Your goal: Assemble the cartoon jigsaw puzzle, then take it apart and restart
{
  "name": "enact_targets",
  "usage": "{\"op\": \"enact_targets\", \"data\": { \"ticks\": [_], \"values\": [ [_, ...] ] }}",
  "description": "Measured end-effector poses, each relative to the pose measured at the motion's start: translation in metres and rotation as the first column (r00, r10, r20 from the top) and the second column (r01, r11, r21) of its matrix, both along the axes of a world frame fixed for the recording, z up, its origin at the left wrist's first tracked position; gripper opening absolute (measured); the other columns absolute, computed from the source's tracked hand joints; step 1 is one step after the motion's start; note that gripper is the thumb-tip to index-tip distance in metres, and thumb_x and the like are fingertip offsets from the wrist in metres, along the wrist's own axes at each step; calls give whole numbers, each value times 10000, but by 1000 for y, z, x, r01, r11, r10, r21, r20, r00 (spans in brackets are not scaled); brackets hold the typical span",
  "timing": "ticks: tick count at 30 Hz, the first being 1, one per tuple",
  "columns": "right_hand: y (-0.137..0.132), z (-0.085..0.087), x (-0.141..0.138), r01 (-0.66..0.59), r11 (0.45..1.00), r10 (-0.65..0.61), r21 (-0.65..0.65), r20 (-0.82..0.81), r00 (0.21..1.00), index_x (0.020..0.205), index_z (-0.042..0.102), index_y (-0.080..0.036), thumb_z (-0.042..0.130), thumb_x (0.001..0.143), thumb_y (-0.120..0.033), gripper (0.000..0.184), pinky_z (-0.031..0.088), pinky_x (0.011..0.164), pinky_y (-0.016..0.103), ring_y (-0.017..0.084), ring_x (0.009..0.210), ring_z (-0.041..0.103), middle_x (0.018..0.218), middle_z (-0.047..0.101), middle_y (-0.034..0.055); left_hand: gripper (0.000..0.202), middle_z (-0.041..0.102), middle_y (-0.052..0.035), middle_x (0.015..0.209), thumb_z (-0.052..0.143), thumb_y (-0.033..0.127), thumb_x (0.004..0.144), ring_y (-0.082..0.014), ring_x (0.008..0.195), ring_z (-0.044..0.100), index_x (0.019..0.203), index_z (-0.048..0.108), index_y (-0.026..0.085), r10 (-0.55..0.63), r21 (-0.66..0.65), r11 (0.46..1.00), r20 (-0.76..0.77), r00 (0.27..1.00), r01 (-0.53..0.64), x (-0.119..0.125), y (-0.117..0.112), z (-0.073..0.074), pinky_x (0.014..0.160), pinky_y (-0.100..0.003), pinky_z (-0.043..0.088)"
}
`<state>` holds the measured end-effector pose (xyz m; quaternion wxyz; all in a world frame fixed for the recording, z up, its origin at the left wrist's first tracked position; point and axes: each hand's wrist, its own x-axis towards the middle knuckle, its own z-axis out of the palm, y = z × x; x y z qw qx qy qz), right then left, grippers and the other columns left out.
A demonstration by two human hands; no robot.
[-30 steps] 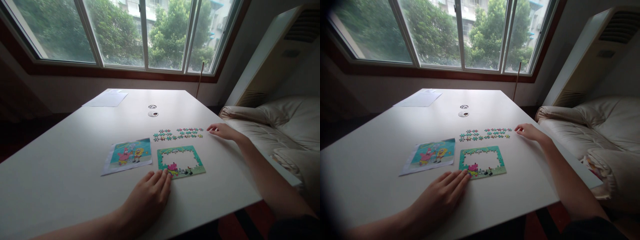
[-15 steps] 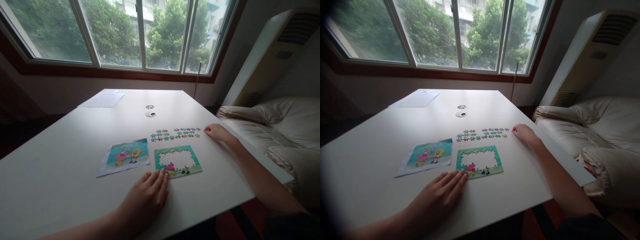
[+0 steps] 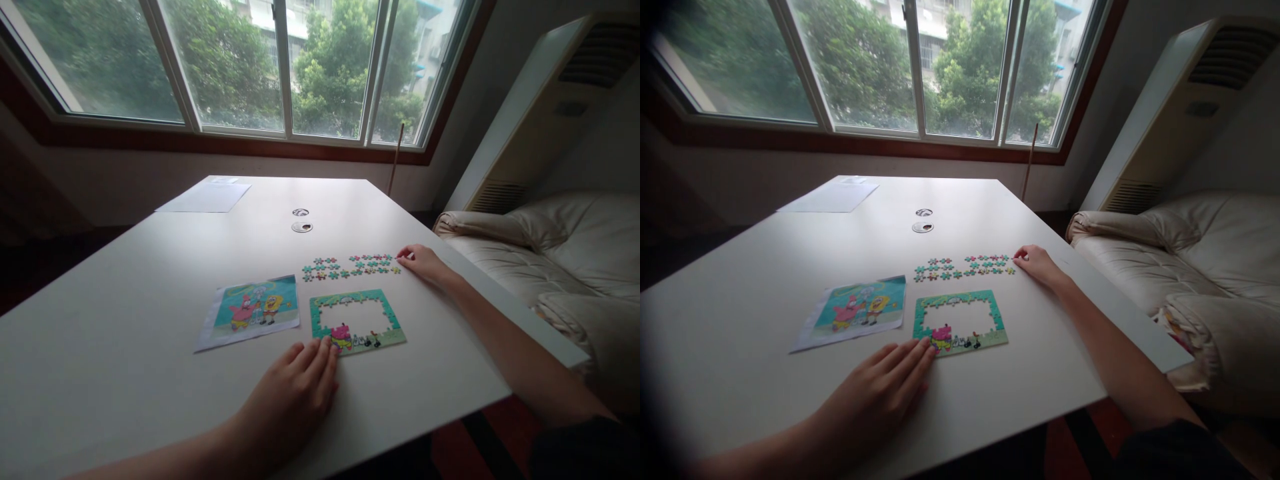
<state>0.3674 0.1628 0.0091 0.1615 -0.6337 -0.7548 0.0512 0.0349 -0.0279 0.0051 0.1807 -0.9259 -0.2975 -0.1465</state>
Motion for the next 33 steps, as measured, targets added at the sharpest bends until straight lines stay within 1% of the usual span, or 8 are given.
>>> {"op": "enact_targets", "data": {
  "ticks": [7, 11, 14, 17, 21, 23, 27, 33],
  "values": [
    [6, -5, 11, 5, 994, -23, -112, -167, 986, 831, 608, -153, 594, 684, -345, 242, 429, 578, 220, 144, 685, 574, 806, 649, 50, 330, 610, -141, 1104, 316, 166, 908, -248, 947, 596, 1095, 570, 70, 6, 1, 1000, -2, 1000, -6, 0, 0, -1, 752, -365, 469],
    [2, 0, 5, -116, 992, 104, -40, -239, 965, 815, 572, -161, 594, 682, -325, 213, 433, 608, 233, 137, 672, 574, 772, 639, 35, 323, 609, -138, 1105, 325, 168, 908, -246, 952, 591, 1100, 566, 72, 12, 4, 1000, -2, 1000, -12, 1, 0, -1, 757, -364, 463],
    [-10, 13, -15, -242, 970, 232, 15, -341, 911, 838, 572, -153, 554, 731, -354, 229, 439, 636, 245, 144, 725, 583, 801, 636, 47, 315, 605, -140, 1111, 336, 171, 907, -241, 958, 588, 1104, 563, 78, 11, -3, 1000, -10, 1000, -11, 1, 0, -1, 769, -363, 455],
    [-34, 29, -44, -457, 886, 382, -75, -437, 814, 904, 591, -142, 498, 794, -351, 253, 447, 652, 248, 141, 769, 591, 880, 644, 66, 315, 600, -146, 1117, 339, 171, 904, -246, 963, 585, 1105, 563, 75, 9, -11, 1000, -16, 1000, -9, 1, 0, -2, 771, -366, 455],
    [-68, 40, -81, -706, 681, 621, -194, -358, 697, 904, 643, -168, 518, 807, -293, 202, 436, 642, 232, 124, 728, 593, 815, 661, 39, 313, 599, -151, 1118, 350, 170, 899, -255, 970, 580, 1108, 560, 71, 13, -18, 1000, -14, 1000, -13, 1, 0, -2, 774, -373, 457],
    [-77, 38, -93, -742, 648, 680, -173, -308, 666, 893, 656, -180, 543, 798, -269, 172, 436, 697, 243, 128, 757, 587, 811, 662, 37, 312, 598, -152, 1119, 350, 171, 899, -257, 972, 579, 1107, 559, 70, 10, -27, 1000, -14, 1000, -11, 1, 0, -1, 774, -377, 458],
    [-80, 34, -99, -737, 674, 705, -52, -255, 662, 890, 643, -179, 581, 780, -274, 158, 422, 755, 253, 135, 822, 561, 916, 631, 56, 316, 593, -151, 1126, 340, 169, 904, -255, 973, 580, 1117, 553, 71, 16, -41, 999, -25, 1000, -17, 2, 0, 0, 773, -375, 460],
    [-83, 37, -95, -597, 800, 590, -59, -106, 800, 739, 614, -164, 585, 770, -336, 178, 371, 582, 217, 102, 610, 496, 686, 587, 9, 322, 588, -157, 1132, 329, 170, 905, -258, 981, 575, 1109, 556, 69, 19, -44, 999, -13, 1000, -20, 1, -2, -1, 772, -376, 458]
  ]
}}
